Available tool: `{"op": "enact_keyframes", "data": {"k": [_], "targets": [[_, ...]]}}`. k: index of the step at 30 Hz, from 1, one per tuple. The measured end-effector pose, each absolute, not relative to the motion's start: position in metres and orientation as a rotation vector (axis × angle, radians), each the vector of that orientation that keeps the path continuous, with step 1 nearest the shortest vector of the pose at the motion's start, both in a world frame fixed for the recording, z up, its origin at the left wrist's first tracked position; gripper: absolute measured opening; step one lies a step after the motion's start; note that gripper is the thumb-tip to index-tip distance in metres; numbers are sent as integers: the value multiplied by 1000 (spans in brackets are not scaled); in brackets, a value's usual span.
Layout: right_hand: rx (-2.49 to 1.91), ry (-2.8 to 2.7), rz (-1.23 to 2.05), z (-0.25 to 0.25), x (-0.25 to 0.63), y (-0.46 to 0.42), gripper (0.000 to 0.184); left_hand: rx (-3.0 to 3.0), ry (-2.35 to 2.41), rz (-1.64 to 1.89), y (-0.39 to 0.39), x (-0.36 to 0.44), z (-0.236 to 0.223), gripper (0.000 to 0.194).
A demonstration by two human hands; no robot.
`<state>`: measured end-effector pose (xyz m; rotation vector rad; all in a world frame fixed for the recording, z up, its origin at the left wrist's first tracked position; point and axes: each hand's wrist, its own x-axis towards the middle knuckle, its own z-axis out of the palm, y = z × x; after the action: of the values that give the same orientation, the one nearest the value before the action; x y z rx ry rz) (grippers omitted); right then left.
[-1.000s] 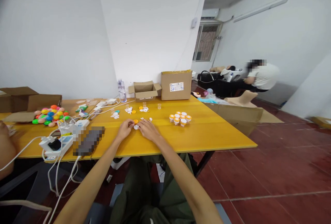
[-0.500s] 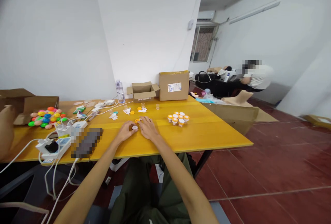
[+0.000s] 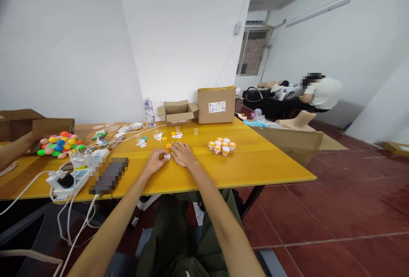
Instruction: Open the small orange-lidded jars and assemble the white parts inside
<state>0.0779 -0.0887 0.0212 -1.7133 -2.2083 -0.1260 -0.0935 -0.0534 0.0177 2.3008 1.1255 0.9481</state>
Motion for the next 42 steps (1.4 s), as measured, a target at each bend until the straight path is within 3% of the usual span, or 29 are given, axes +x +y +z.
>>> {"op": "enact_keyframes", "data": {"k": [23, 29, 35, 42], "targets": [[-1882, -1992, -194, 17, 103, -93, 23, 2224, 1147, 1023, -48, -94, 11, 8], [-1640, -1965, -324, 7, 101, -91, 20, 2244, 1086, 1060, -42, -94, 6, 5], [-1421, -2075, -115, 18, 80, -91, 19, 2248, 1036, 1066, -42, -96, 7, 4], [-1573, -2185, 92, 44, 65, -82, 12, 2247, 1033, 1042, -42, -95, 9, 6]]}}
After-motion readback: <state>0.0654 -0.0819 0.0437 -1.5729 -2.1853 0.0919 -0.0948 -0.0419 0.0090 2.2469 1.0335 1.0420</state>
